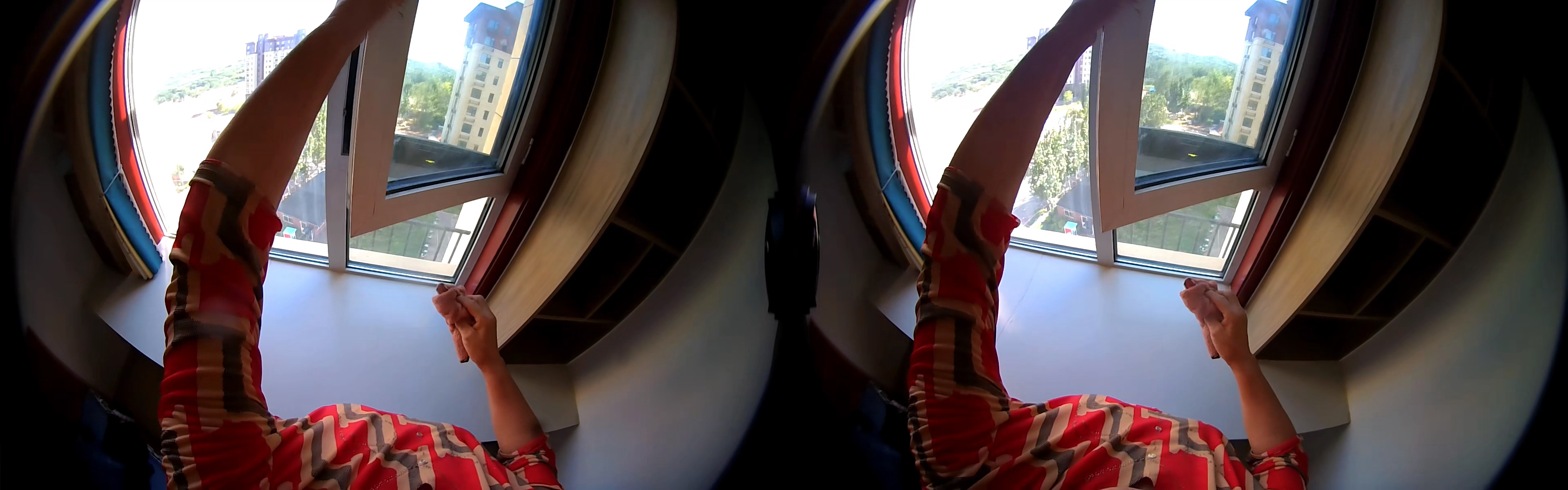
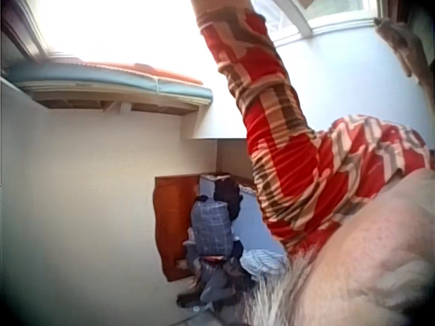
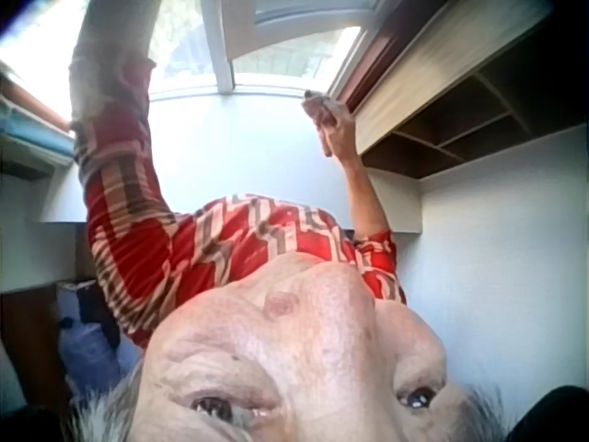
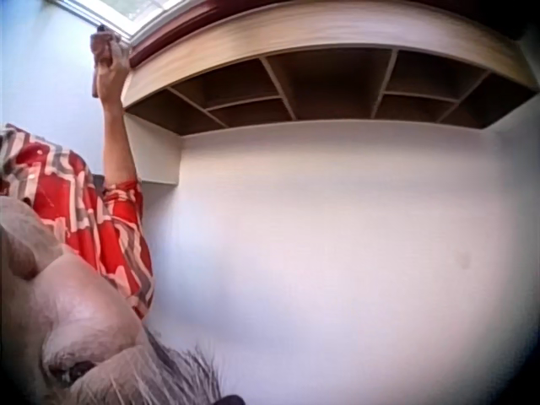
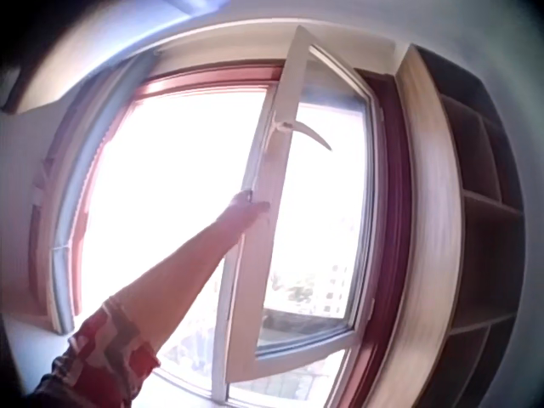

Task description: The person wipes a window glass and frame with a cloth, moving the cloth in circular and linear motions across the surface while holding the window pane open.

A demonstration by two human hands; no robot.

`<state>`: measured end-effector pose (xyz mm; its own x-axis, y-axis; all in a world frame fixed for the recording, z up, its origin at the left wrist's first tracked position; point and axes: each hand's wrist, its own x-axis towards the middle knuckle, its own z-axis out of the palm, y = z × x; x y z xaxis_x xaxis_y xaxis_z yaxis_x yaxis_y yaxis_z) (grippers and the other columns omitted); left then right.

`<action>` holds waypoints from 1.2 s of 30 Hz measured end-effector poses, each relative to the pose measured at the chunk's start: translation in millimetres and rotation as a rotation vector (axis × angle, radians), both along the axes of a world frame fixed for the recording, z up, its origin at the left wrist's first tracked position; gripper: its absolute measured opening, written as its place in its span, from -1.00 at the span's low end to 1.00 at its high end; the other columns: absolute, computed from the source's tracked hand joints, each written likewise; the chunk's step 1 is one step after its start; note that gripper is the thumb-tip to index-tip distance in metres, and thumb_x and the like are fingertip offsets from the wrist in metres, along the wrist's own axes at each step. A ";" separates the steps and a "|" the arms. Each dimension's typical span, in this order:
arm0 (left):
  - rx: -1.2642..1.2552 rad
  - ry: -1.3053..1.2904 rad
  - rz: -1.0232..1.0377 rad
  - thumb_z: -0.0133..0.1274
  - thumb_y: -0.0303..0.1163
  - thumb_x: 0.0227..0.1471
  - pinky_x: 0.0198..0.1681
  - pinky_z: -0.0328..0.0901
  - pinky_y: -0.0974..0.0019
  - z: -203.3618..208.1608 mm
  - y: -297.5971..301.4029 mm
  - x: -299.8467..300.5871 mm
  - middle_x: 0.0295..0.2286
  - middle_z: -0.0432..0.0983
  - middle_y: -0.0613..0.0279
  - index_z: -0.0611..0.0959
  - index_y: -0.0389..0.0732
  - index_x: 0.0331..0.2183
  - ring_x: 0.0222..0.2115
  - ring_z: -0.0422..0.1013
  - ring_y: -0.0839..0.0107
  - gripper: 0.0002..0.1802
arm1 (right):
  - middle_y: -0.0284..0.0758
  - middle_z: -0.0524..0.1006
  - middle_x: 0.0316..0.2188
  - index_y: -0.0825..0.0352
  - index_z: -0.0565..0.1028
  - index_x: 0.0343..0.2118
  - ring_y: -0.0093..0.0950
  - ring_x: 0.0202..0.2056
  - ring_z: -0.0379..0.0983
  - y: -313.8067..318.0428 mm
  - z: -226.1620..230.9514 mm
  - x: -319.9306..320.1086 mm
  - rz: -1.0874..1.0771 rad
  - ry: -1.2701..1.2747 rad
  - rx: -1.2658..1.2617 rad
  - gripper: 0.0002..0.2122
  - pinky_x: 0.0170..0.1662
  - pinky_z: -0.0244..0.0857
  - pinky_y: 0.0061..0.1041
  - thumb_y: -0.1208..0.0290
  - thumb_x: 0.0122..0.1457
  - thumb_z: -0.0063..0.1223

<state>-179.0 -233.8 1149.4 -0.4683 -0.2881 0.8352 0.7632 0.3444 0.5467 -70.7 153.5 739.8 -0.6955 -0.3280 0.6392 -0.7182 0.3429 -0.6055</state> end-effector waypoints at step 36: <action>0.177 0.145 -0.083 0.20 -0.45 -0.06 -0.10 0.43 0.20 -2.0 8.3 -30.3 -0.18 0.59 0.02 0.30 -0.29 0.20 -0.18 0.54 0.21 -0.22 | -0.34 0.45 -0.34 0.42 0.50 -0.17 -0.54 -0.42 0.48 41.9 -18.1 21.2 0.105 -0.057 -0.038 -0.82 -0.41 0.44 -0.55 0.74 0.19 -0.01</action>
<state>-209.3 -225.4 1147.4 -0.3752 -0.4013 0.8356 0.8598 0.1861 0.4755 -49.5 195.4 721.7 -0.6942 -0.3771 0.6131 -0.7130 0.2435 -0.6576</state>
